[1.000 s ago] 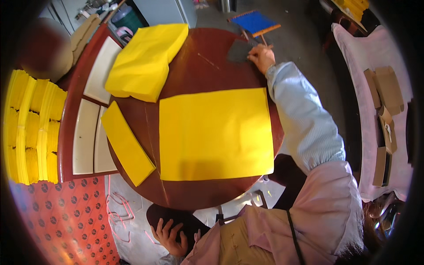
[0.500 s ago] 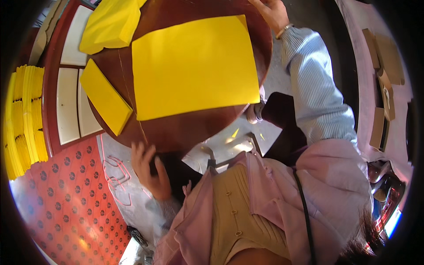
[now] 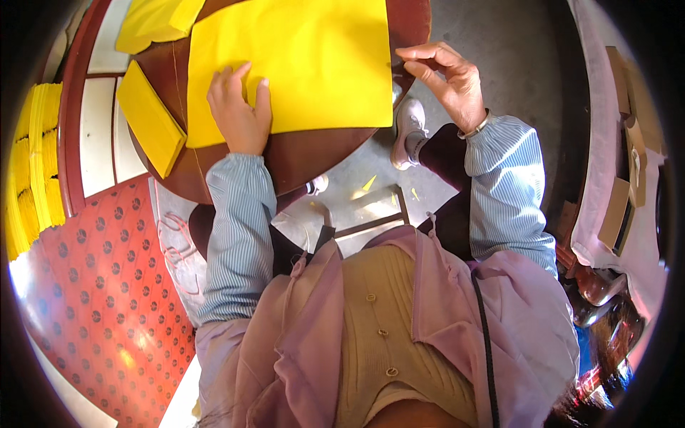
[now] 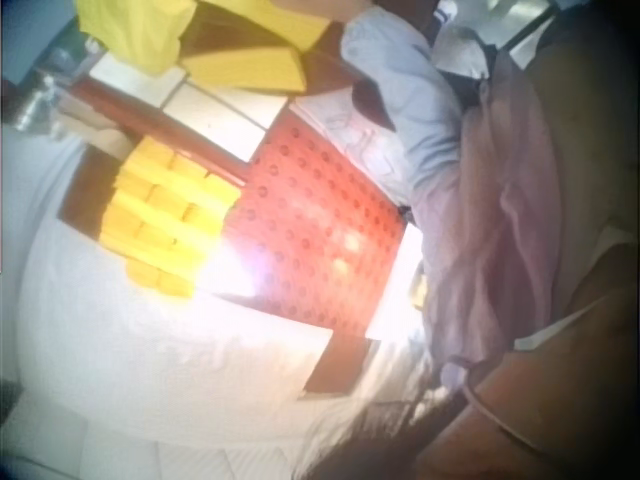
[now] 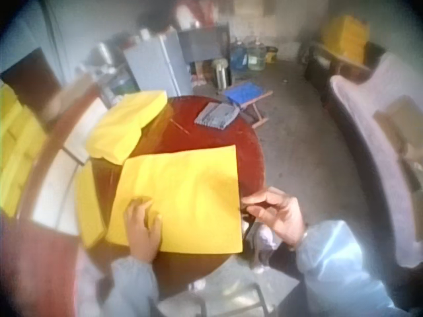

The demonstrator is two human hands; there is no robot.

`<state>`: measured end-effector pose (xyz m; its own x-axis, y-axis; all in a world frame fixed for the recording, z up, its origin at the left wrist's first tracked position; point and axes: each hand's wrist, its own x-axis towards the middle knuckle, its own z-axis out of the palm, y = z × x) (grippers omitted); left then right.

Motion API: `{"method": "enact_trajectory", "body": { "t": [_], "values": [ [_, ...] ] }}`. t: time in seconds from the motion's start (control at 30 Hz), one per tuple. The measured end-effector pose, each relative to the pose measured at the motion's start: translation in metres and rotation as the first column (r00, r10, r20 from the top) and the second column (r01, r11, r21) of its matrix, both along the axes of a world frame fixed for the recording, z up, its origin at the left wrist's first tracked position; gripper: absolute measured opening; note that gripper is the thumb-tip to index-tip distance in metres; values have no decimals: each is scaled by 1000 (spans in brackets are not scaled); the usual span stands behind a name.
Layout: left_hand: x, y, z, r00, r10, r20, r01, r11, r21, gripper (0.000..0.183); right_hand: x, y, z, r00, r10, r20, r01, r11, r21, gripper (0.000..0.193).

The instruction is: The person folds yellow paper sheets by hand on a round table, aligning edges and pressing creases. They handle multiple sheets, folding them into smaller rectangles and stacking them on the table.

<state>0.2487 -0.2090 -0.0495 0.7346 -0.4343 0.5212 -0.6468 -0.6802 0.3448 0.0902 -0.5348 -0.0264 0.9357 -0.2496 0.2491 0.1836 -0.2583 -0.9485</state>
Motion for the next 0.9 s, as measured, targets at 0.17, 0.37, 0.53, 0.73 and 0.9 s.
{"method": "enact_trajectory", "body": {
  "t": [0.17,0.37,0.53,0.73,0.9],
  "values": [
    [33,8,-10,995,-54,81,54,998,11,37,-3,17,-1,967,240,87,-201,927,-318,28],
    [8,-13,30,984,-69,164,78,996,-50,26,-5,26,2,925,365,104,-280,841,-462,33],
    [-92,-57,40,960,-248,-132,196,928,-317,25,-5,31,0,910,404,90,-302,796,-524,34],
    [-117,-69,22,924,-280,-261,137,879,-456,30,0,31,-1,904,420,77,-315,777,-545,31],
    [-112,-64,16,917,-300,-262,137,855,-499,31,3,27,3,898,438,43,-347,765,-543,25]
  ]
}}
